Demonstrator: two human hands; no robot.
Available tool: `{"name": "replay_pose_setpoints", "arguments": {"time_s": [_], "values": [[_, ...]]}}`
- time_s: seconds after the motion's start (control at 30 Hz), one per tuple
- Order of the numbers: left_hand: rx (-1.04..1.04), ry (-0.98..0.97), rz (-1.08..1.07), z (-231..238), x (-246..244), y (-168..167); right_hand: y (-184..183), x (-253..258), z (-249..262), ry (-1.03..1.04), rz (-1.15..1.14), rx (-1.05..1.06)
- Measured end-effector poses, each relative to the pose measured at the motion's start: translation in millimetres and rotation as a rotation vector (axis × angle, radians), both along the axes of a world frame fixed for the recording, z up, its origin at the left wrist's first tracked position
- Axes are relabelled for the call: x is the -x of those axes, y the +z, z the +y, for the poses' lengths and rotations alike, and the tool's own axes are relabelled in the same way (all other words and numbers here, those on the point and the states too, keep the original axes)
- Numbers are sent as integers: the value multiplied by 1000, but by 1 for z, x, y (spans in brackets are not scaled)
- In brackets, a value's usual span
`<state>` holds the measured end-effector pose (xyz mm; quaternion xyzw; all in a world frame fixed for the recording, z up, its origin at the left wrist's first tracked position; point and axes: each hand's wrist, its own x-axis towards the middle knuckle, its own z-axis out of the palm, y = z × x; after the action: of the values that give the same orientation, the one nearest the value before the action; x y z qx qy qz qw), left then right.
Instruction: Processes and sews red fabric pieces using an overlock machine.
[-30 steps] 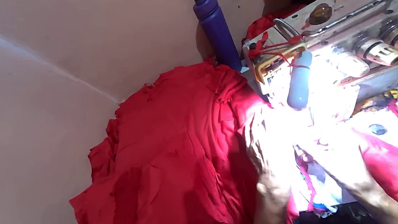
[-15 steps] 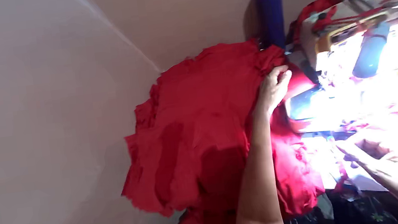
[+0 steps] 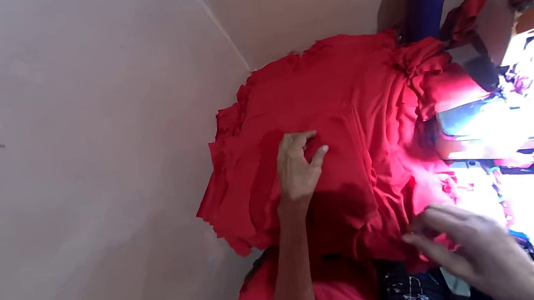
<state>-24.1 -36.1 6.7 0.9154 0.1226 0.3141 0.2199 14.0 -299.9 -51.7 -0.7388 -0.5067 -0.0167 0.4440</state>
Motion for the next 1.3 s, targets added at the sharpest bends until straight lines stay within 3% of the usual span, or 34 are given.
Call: {"name": "replay_pose_setpoints", "arguments": {"time_s": [0.07, 0.17, 0.27, 0.37, 0.7, 1.07, 1.3], "values": [[-13, 6, -26, 7, -2, -5, 1, 17, 27, 96, -242, 21], [23, 60, -150, 13, -16, -10, -26, 15, 76, 79, -681, -166], [255, 167, -157, 27, -30, -12, -48, 4, 107, 10, -885, -175], [431, 141, -141, 41, -32, -18, -63, 0, 121, -32, -1019, -212], [533, 67, -223, 45, -34, -26, -62, -3, 110, 136, -687, -356], [606, 56, -198, 33, -24, -19, -37, 2, 83, 277, -297, -199], [356, -206, -236, -9, 4, 13, 20, -13, 65, 221, -110, -358]]}}
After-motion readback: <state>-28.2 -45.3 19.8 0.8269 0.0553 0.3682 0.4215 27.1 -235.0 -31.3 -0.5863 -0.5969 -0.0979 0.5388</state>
